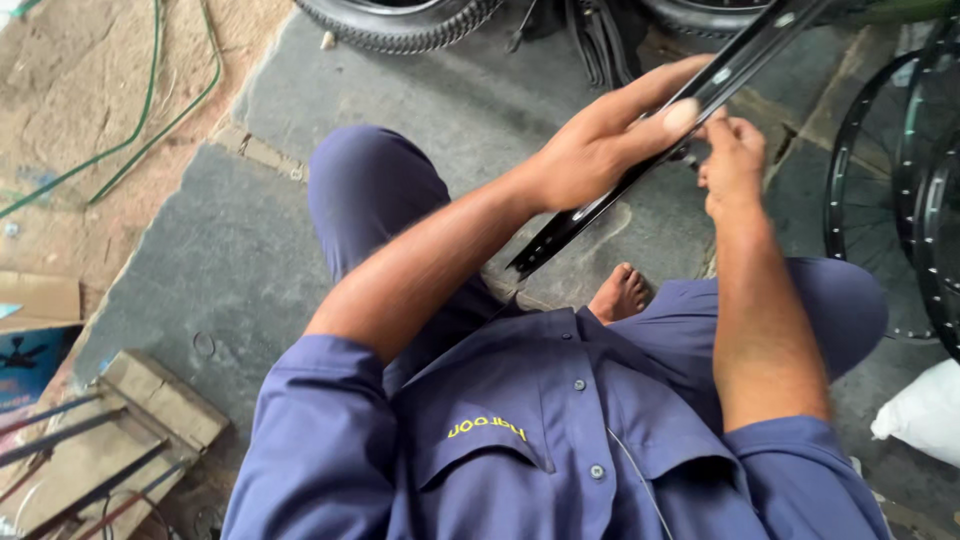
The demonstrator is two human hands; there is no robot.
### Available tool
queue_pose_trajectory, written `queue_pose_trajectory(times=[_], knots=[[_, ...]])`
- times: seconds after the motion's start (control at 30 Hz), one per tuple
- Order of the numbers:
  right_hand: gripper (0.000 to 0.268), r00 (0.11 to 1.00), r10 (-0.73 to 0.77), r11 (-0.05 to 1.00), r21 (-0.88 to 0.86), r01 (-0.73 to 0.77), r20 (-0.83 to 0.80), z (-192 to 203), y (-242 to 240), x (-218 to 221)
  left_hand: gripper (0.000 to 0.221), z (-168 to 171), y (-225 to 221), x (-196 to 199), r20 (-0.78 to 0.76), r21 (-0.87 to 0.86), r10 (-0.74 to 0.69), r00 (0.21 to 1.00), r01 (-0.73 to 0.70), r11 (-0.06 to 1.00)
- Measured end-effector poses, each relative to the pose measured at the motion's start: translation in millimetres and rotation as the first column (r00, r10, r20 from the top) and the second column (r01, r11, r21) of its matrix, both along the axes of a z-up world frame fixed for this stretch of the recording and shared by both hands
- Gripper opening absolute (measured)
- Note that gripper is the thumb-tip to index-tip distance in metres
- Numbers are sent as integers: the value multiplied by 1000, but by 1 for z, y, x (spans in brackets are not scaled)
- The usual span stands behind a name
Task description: The person assembles a bicycle wheel by inserting spokes into the rim and securing them with nipples, then rotating the completed wheel to check its alignment.
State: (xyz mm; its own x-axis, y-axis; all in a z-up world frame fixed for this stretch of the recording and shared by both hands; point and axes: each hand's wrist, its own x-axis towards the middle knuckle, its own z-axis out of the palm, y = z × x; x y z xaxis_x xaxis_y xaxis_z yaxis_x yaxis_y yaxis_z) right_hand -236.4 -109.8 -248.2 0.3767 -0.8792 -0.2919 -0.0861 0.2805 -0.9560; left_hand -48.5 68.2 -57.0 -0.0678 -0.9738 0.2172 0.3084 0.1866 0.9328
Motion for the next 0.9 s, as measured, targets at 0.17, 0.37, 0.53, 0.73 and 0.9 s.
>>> queue_pose_trajectory(times=[0.17, 0.37, 0.53, 0.73, 0.9], knots=[[30, 1000, -1, 999, -41, 1, -4, 15, 3, -10, 60, -19, -40, -9, 140, -87, 119, 983, -108, 990], [19, 999, -1, 996, -86, -2, -37, 25, 11, -11, 57, -9, -62, -20, 139, 15, 136, 981, -139, 990], [21, 997, -53, 990, -124, 60, 62, 36, 5, -20, 54, 27, -24, -19, 687, -85, 363, 630, -427, 900], [29, 973, -139, 990, 13, 139, 186, 57, 4, -37, 96, -27, 82, -57, 685, -174, 480, 548, -517, 838], [33, 980, -92, 996, -2, 94, 177, 64, 11, -25, 83, -16, 68, -50, 622, -27, 393, 677, -484, 875]])
